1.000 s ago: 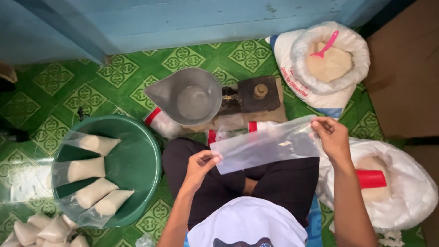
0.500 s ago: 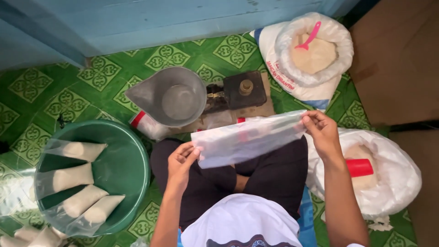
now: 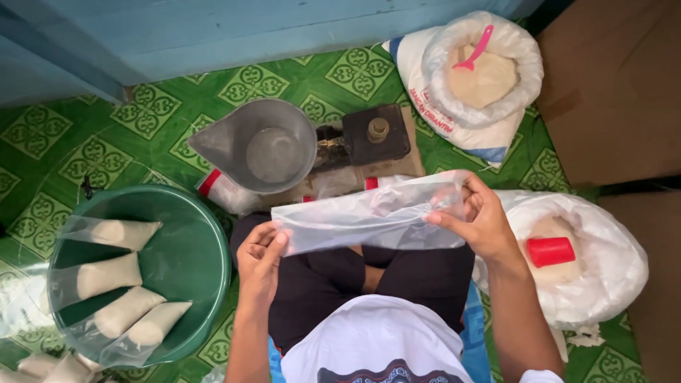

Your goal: Manually portioning white powder from a large bulk sack into smaller plastic bags using a scoop and a scale.

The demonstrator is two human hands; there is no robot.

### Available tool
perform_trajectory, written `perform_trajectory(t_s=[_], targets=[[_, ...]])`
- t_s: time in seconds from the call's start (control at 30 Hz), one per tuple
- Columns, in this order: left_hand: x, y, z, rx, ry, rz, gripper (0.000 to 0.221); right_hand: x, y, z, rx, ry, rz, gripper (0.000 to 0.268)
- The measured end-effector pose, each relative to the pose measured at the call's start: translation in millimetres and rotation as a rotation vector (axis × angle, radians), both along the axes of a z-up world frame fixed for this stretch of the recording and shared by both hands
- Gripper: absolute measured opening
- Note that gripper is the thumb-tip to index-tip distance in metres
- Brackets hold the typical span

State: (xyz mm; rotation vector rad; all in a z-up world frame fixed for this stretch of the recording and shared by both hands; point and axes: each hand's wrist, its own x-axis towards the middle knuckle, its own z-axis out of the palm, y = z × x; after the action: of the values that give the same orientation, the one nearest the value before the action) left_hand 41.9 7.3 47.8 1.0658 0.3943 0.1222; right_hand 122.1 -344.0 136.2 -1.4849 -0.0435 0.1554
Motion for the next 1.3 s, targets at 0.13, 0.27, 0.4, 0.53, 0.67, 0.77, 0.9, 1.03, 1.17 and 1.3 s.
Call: perform_trajectory(t_s=[0.13,0.27,0.4,0.53,0.67,0.77,0.9,1.03,1.17,1.3], targets=[[-4,3,16,0.006,-0.003,0.027,0.028,-3,11,14,0.082,0.060,-0.006,0.050],[-9,13,4,0.029,-0.009,0.004,0.029,0,5,-8,0.019,0.044,-0.038,0.055],[-11,9,20,0.036,-0.016,0.010,0.030,3,-4,-37,0.080,0.082,-0.024,0.065],[-8,6,29,0.065,-0.063,0.005,0.032,2,-1,-32,0.054,0.090,-0.005,0.055],[-3,-2,47,0.102,-0.093,0.007,0.033,-5,6,-10,0.090,0.112,-0.028,0.047],[0,2,35,0.129,-0.105,-0.012,0.035,-6,3,-8,0.153,0.134,-0.032,0.046],[3,-7,51,0.132,-0.112,-0.016,0.026,-7,-2,-6,0.200,0.131,-0.012,0.051],[5,-14,63,0.140,-0.117,-0.024,0.023,-6,-9,-10,0.164,0.103,0.010,0.054],[8,-19,65,0.129,-0.128,-0.016,0.023,-7,-13,-9,0.151,0.087,0.030,0.056],[11,-17,58,0.136,-0.108,0.006,0.028,-11,-16,-5,0.309,0.161,0.032,0.051]])
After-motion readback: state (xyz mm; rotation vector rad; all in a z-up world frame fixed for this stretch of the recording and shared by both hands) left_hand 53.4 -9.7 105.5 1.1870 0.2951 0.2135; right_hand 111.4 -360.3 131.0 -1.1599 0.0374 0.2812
